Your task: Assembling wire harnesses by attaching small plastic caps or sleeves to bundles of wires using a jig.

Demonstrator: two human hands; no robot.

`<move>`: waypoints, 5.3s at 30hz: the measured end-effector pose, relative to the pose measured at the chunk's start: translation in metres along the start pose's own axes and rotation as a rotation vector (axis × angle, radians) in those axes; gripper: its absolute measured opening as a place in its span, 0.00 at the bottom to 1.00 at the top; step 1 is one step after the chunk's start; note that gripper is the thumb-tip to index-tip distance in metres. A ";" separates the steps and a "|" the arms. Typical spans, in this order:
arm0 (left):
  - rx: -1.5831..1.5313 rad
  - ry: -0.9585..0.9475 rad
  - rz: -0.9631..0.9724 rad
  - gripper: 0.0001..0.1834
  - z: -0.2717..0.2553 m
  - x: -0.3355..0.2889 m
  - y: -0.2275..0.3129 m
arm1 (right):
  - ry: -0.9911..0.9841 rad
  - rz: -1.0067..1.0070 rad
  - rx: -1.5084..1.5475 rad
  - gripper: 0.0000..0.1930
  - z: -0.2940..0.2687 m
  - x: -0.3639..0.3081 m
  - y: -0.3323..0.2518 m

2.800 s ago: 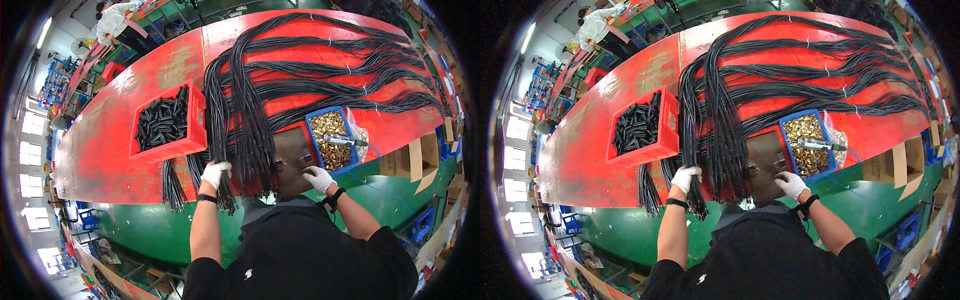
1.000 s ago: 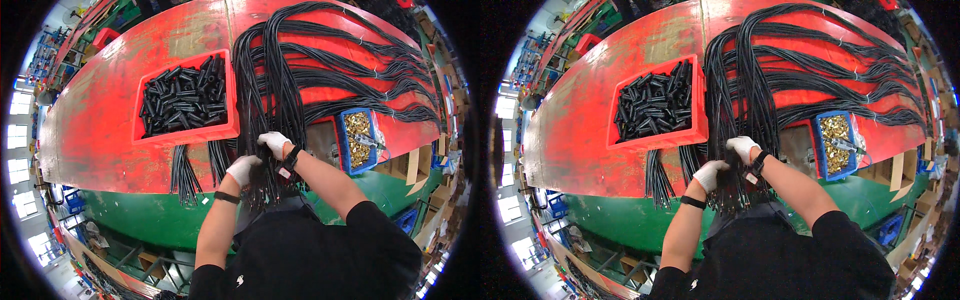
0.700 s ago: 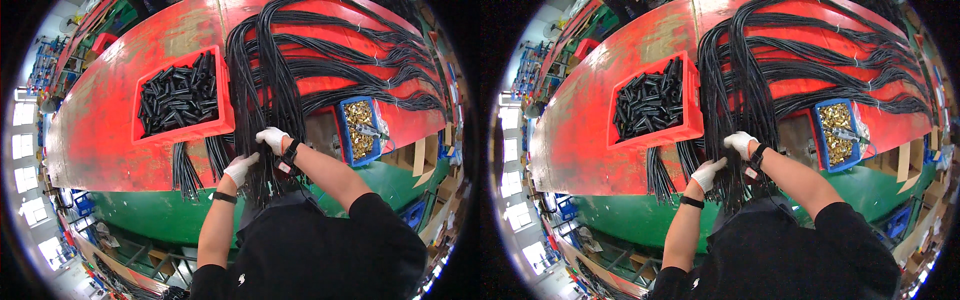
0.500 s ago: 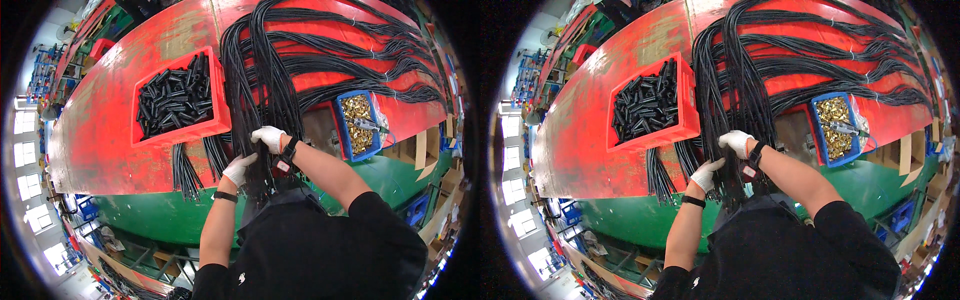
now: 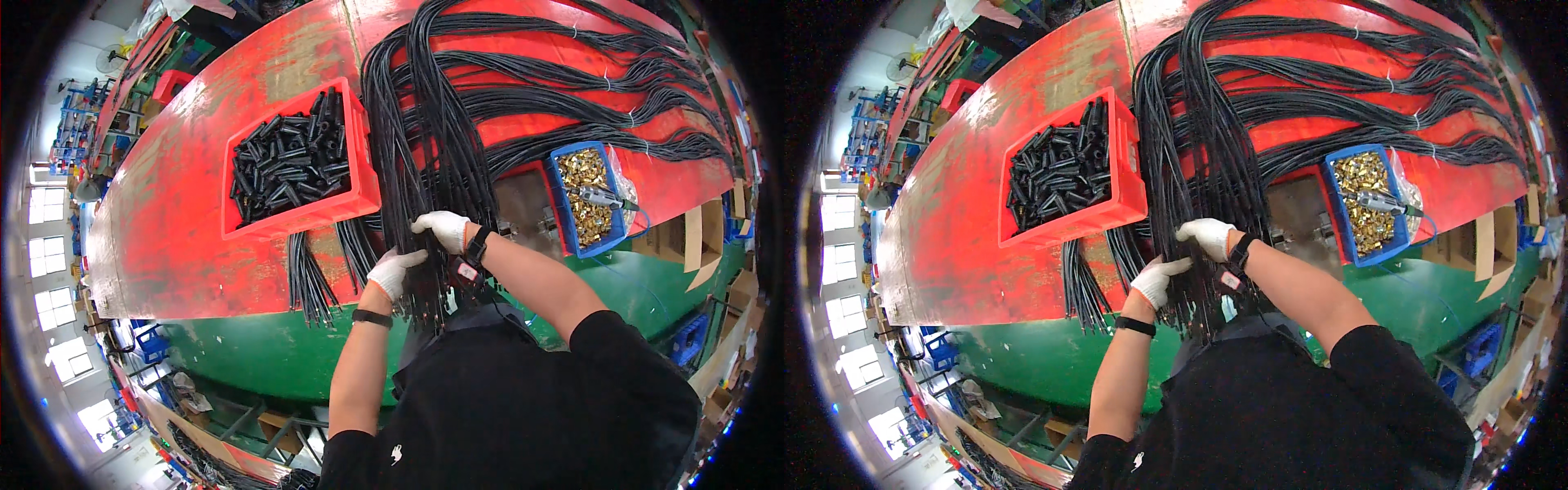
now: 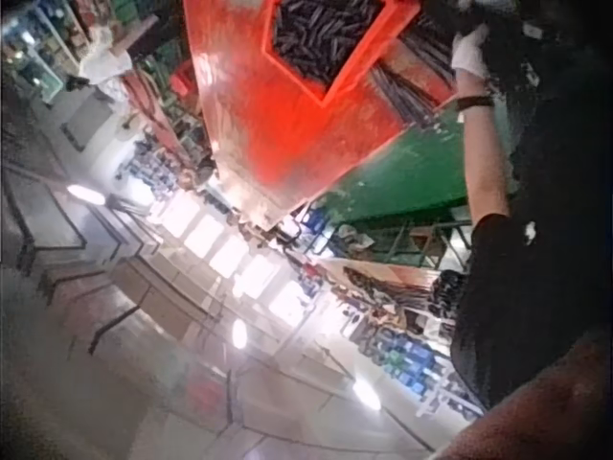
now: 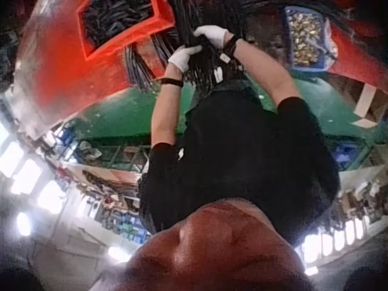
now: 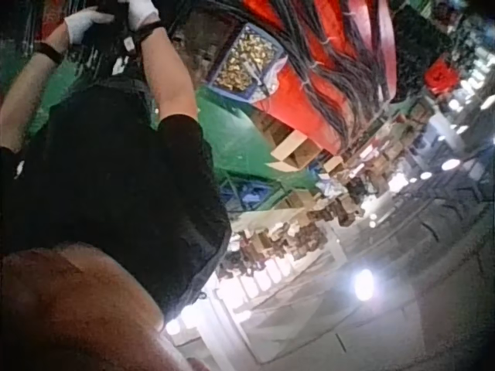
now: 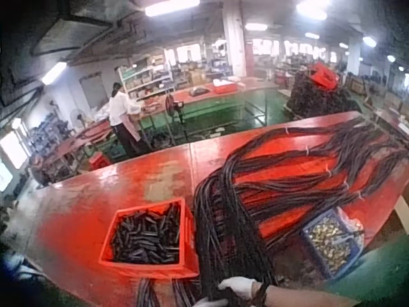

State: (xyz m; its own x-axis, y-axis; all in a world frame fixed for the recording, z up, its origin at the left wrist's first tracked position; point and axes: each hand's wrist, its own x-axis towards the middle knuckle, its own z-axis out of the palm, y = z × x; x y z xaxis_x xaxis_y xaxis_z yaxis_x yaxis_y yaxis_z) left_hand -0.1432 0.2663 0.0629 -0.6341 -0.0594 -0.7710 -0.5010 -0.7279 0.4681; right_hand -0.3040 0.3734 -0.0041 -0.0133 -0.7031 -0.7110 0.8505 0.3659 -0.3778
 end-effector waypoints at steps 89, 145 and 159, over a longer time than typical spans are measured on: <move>0.332 -0.188 0.063 0.40 -0.134 0.054 -0.034 | 0.168 -0.505 -2.407 0.50 0.335 0.153 -0.194; -0.219 -0.332 -0.070 0.09 -0.026 -0.021 0.012 | 0.588 -0.684 0.034 0.22 0.094 -0.120 -0.028; 0.129 -0.020 0.188 0.19 0.037 -0.023 0.007 | 0.271 -0.403 -0.328 0.32 0.027 -0.144 0.006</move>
State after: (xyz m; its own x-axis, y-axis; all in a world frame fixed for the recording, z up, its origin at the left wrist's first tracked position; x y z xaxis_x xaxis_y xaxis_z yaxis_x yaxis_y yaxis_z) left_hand -0.1536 0.2877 0.0994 -0.7344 -0.1713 -0.6568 -0.4430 -0.6122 0.6550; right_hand -0.2833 0.4602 0.1118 -0.4725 -0.6608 -0.5833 0.5436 0.3024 -0.7830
